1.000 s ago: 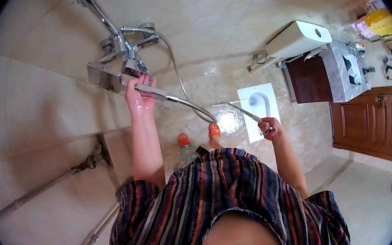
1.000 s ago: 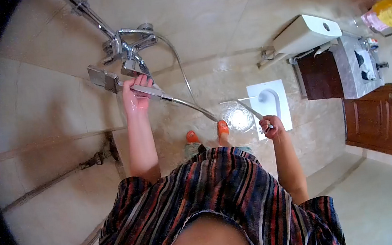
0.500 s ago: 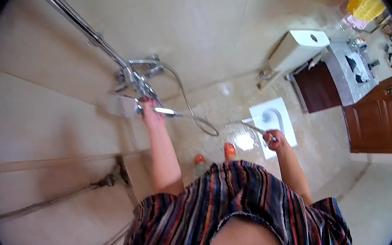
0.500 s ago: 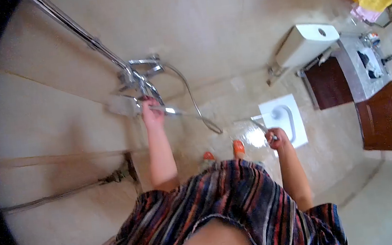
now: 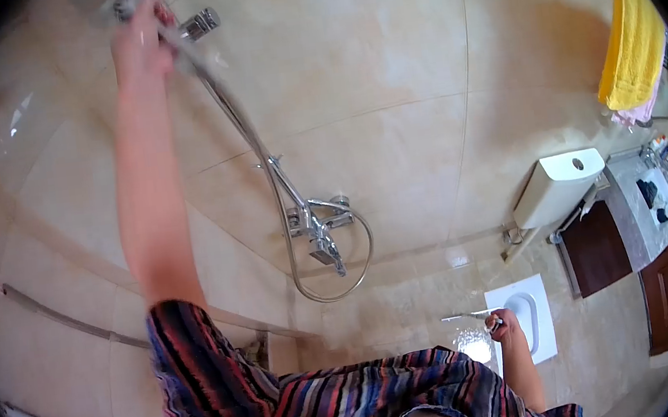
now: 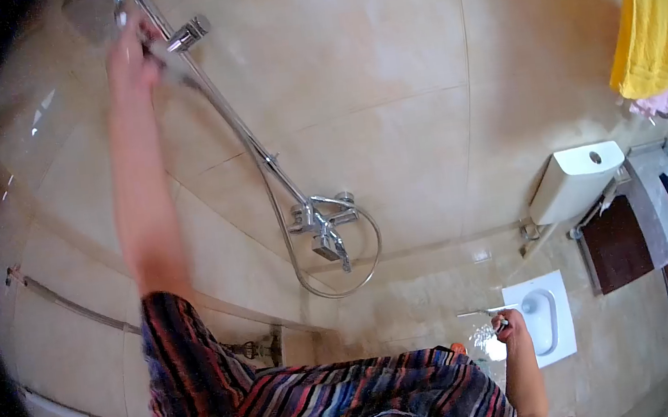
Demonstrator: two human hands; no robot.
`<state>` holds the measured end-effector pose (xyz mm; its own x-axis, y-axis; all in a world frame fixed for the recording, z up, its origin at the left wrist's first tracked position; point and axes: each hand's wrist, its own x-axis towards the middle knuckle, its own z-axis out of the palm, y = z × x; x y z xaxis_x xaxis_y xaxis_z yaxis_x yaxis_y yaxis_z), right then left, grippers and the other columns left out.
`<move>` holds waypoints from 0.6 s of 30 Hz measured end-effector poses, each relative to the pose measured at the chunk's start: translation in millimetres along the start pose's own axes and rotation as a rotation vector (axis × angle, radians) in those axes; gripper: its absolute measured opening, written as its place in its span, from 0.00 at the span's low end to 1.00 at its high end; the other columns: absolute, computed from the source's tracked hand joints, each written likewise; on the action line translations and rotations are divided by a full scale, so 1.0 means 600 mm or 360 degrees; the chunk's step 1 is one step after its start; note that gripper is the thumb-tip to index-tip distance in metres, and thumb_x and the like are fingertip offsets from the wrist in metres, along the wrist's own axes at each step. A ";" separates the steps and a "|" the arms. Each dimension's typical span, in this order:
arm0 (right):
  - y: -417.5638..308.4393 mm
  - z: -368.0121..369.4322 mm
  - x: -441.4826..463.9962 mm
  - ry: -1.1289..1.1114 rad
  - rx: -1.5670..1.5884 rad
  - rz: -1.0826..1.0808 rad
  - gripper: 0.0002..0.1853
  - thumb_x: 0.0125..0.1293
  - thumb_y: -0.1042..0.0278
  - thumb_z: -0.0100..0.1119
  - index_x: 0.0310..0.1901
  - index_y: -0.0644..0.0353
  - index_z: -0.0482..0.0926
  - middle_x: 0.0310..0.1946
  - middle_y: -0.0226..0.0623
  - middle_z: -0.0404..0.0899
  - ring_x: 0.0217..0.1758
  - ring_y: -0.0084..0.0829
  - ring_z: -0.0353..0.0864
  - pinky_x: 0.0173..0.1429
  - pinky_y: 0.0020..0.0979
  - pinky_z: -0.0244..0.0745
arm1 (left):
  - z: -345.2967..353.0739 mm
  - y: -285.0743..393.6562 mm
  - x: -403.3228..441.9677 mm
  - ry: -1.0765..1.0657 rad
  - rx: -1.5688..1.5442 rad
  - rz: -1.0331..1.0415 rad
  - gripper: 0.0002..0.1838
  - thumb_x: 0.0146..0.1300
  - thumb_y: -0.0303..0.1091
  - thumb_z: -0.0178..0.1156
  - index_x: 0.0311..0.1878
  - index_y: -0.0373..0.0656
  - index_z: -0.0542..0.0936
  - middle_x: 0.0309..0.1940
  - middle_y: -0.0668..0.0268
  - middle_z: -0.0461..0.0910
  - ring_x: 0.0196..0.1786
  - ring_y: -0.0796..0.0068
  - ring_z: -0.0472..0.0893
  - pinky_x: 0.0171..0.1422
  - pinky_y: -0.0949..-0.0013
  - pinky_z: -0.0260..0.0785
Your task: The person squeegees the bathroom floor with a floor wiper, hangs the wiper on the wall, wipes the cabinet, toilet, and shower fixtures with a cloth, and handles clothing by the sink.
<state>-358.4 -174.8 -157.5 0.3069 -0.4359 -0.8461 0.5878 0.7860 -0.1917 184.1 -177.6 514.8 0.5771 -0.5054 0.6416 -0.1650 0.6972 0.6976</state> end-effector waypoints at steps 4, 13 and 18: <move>-0.012 0.019 -0.009 0.0003 0.0085 0.0078 0.07 0.57 0.73 0.40 0.23 0.58 0.59 0.13 0.30 0.62 0.12 0.22 0.62 0.14 0.19 0.59 | 0.069 0.055 0.182 -0.0184 0.0136 0.0283 0.15 0.55 0.46 0.59 0.25 0.45 0.71 0.15 0.70 0.68 0.15 0.73 0.69 0.15 0.69 0.64; 0.002 0.009 -0.023 0.0061 0.0139 -0.0081 0.03 0.58 0.75 0.41 0.28 0.59 0.59 0.15 0.31 0.61 0.13 0.23 0.62 0.14 0.20 0.59 | 0.133 0.034 0.147 0.0087 0.0794 0.0114 0.10 0.53 0.41 0.58 0.22 0.49 0.71 0.14 0.72 0.66 0.13 0.77 0.64 0.13 0.71 0.59; -0.003 -0.006 -0.014 -0.0001 0.0194 -0.0031 0.04 0.57 0.76 0.41 0.29 0.61 0.57 0.14 0.30 0.60 0.13 0.23 0.62 0.14 0.19 0.58 | 0.074 0.007 0.223 -0.0129 0.0200 0.0053 0.10 0.54 0.42 0.57 0.23 0.50 0.72 0.14 0.72 0.67 0.15 0.78 0.65 0.14 0.70 0.57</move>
<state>-364.7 -170.9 -151.8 0.2948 -0.4511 -0.8424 0.6803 0.7182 -0.1465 225.2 -264.9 617.7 0.5038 -0.5262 0.6851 -0.2847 0.6476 0.7068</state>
